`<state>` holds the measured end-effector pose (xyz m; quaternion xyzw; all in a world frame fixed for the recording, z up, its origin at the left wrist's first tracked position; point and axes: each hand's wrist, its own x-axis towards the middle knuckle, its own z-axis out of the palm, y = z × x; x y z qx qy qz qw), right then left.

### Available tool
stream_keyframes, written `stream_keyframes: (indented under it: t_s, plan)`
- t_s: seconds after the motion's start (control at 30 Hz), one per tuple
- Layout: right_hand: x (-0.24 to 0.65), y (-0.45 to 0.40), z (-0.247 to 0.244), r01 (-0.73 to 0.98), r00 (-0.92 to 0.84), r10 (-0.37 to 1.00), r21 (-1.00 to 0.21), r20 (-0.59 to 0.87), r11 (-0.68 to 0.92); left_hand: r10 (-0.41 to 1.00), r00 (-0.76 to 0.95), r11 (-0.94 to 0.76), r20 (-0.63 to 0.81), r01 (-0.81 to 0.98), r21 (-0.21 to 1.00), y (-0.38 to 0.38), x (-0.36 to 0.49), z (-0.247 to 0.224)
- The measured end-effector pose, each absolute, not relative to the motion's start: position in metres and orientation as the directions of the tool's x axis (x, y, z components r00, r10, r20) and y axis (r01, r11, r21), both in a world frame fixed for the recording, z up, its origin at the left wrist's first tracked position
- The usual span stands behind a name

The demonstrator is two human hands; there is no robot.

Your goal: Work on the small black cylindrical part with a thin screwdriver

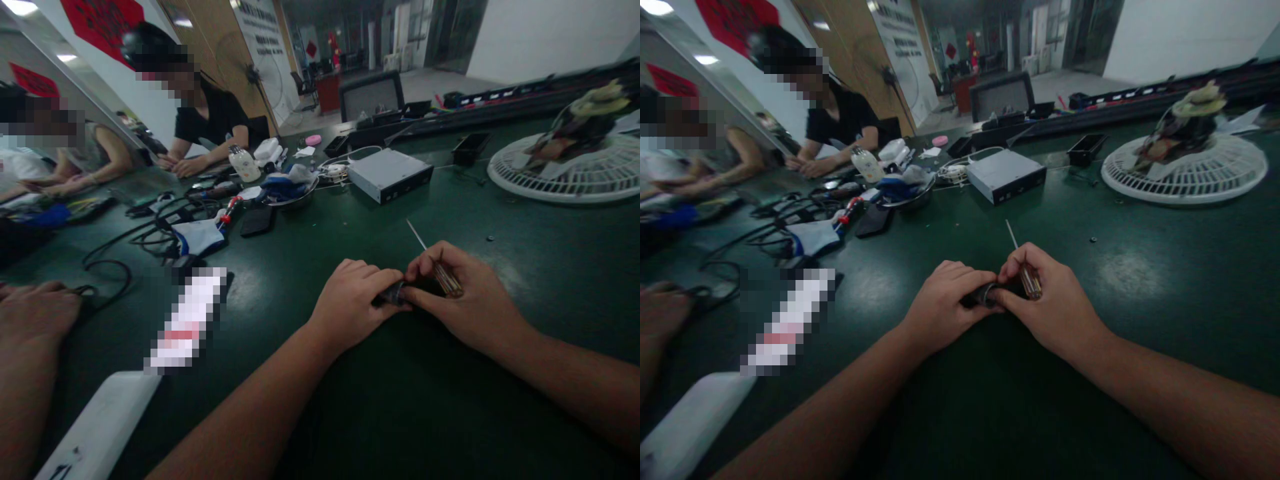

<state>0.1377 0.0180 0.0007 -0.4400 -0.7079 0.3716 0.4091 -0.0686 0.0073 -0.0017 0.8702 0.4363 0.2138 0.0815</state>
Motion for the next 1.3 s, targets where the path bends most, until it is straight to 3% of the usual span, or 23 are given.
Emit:
stream_keyframes:
  t_s: [0.17, 0.3, 0.47, 0.63, 0.97, 1.2, 1.3]
  plan:
    - [0.137, 0.019, 0.0, 0.364, -0.298, 0.927, -0.87, 0.228, 0.331, 0.792, 0.532, -0.609, 0.298, 0.717, 0.339, 0.007, -0.067, -0.002]
    - [0.137, 0.019, 0.002, 0.39, -0.316, 0.924, -0.858, 0.216, 0.334, 0.844, 0.439, -0.53, 0.309, 0.771, 0.353, 0.004, -0.064, 0.0]
    - [0.14, 0.016, 0.006, 0.249, -0.267, 0.93, -0.914, 0.253, 0.32, 0.91, 0.211, -0.351, 0.356, 0.849, 0.395, 0.005, -0.065, -0.001]
    - [0.145, 0.011, 0.009, 0.136, -0.258, 0.884, -0.891, 0.391, 0.434, 0.931, 0.053, -0.221, 0.362, 0.869, 0.442, 0.006, -0.067, -0.004]
    - [0.144, 0.013, 0.01, 0.089, -0.5, 0.779, -0.872, 0.379, 0.481, 0.923, 0.099, -0.262, 0.372, 0.87, 0.417, 0.005, -0.066, -0.004]
    - [0.143, 0.011, 0.01, 0.164, -0.409, 0.826, -0.859, 0.388, 0.485, 0.922, 0.13, -0.285, 0.364, 0.863, 0.416, 0.006, -0.065, -0.004]
    - [0.143, 0.012, 0.011, 0.117, -0.477, 0.788, -0.86, 0.389, 0.496, 0.922, 0.136, -0.291, 0.363, 0.862, 0.414, 0.006, -0.065, -0.004]
